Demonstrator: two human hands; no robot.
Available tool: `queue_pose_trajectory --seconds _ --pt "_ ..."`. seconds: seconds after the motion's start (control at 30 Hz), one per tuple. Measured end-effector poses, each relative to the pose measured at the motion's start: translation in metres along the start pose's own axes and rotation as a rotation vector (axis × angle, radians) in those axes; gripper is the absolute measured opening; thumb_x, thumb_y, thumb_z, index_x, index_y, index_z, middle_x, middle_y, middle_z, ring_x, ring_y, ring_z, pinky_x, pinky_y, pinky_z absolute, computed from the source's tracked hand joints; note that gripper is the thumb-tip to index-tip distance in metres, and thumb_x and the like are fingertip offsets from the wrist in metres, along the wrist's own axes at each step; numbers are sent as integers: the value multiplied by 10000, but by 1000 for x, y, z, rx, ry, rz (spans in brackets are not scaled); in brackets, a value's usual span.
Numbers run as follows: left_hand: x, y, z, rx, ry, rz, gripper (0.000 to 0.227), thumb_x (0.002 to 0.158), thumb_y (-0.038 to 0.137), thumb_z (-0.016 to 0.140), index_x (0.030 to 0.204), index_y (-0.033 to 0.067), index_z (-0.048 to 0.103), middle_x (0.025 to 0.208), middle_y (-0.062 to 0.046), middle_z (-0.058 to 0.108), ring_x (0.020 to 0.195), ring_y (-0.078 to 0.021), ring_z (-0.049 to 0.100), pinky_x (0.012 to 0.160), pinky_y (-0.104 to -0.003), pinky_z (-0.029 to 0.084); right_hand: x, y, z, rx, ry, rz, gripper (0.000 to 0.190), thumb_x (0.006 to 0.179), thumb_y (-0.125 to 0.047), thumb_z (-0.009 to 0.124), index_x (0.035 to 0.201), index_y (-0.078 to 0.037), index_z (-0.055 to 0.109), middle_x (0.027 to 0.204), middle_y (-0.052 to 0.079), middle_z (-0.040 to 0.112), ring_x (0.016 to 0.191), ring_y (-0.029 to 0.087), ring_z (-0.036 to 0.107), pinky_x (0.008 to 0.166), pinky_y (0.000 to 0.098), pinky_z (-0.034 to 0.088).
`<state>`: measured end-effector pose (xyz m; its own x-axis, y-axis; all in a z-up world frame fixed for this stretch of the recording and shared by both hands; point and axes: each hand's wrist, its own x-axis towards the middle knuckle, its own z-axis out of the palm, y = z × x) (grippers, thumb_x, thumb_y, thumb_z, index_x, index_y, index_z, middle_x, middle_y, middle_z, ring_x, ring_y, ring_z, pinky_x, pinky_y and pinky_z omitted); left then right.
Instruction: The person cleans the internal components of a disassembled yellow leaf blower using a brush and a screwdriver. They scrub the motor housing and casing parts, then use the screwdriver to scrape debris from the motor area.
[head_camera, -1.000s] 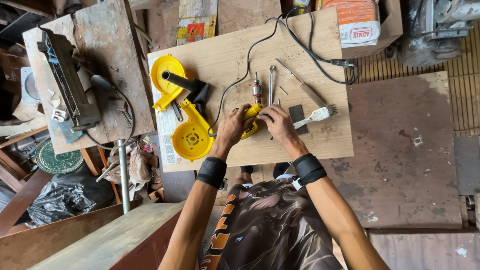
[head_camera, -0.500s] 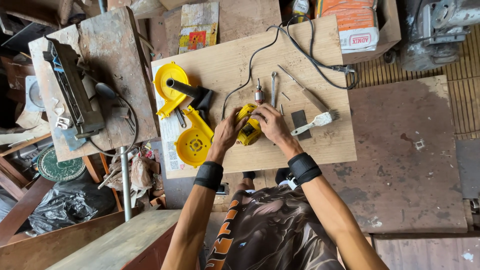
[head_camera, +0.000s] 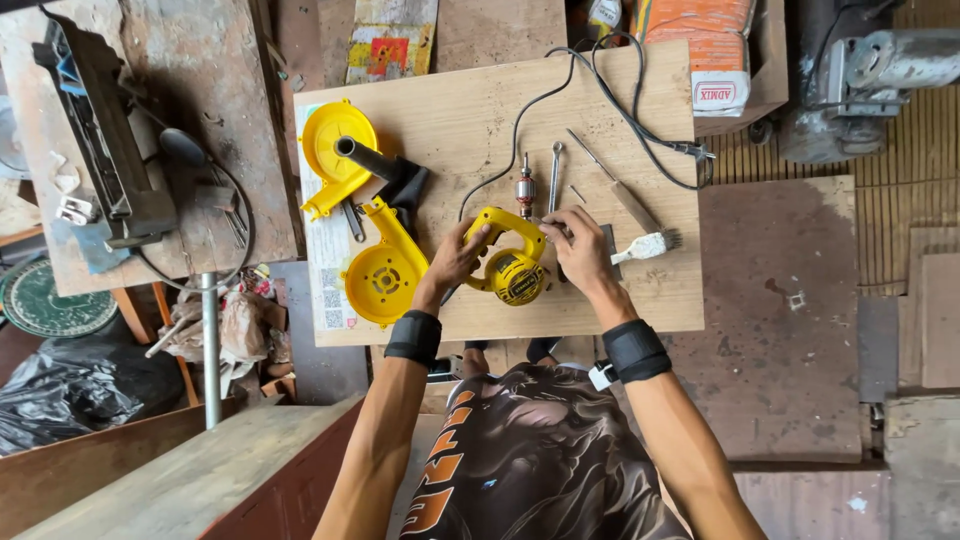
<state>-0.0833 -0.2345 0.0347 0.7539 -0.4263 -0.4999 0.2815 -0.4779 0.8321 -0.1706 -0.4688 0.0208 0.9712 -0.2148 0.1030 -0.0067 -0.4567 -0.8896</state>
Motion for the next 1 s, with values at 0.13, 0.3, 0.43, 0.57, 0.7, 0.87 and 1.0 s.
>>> queue_pose_trajectory --seconds 0.13,0.3,0.43,0.57,0.7,0.87,1.0 --pt "4 -12 -5 -177 -17 -60 534 1004 530 548 1285 82 625 834 -43 633 608 -107 535 532 -281 481 -1 -14 -11 -30 -9 -2 141 962 -110 721 1065 -15 709 1031 98 723 833 206 712 671 301 600" --pt "2 -16 -12 -248 -23 -111 531 1001 538 531 1272 93 632 847 -32 623 606 -86 537 531 -262 494 4 -23 -9 -86 -53 66 174 961 -124 726 1100 -21 731 1062 107 732 858 242 717 729 351 600" --pt "7 -31 -15 -252 -27 -97 540 1005 546 527 1254 79 633 843 -43 627 606 -94 545 537 -268 501 6 -12 0 -182 -93 47 173 965 -134 735 1100 -27 741 1079 123 739 916 275 722 749 368 588" --pt "4 -29 -17 -238 -29 -109 563 1000 564 517 1261 77 626 842 -49 637 628 -102 561 550 -279 513 5 -13 6 -212 -197 84 202 959 -173 711 1099 -32 745 1100 140 735 968 295 717 827 387 588" --pt "4 -25 -20 -223 -40 -106 580 991 571 525 1291 83 612 861 -60 658 669 -126 579 577 -293 519 3 -13 7 -287 -215 158 240 963 -218 697 1109 -33 743 1105 131 742 964 298 720 832 417 593" --pt "-6 -2 -21 -147 -35 37 584 977 559 564 1331 96 588 911 -65 682 782 -145 648 649 -320 556 -1 -12 -1 -232 -216 164 227 957 -192 721 1115 -32 748 1123 136 742 957 281 715 815 394 584" --pt "-36 37 -23 82 -12 179 593 947 519 653 1364 107 565 973 -118 721 869 -229 700 771 -376 565 -7 -29 -23 -214 -222 256 213 929 -172 736 1106 -55 761 1072 90 764 859 216 729 711 330 597"
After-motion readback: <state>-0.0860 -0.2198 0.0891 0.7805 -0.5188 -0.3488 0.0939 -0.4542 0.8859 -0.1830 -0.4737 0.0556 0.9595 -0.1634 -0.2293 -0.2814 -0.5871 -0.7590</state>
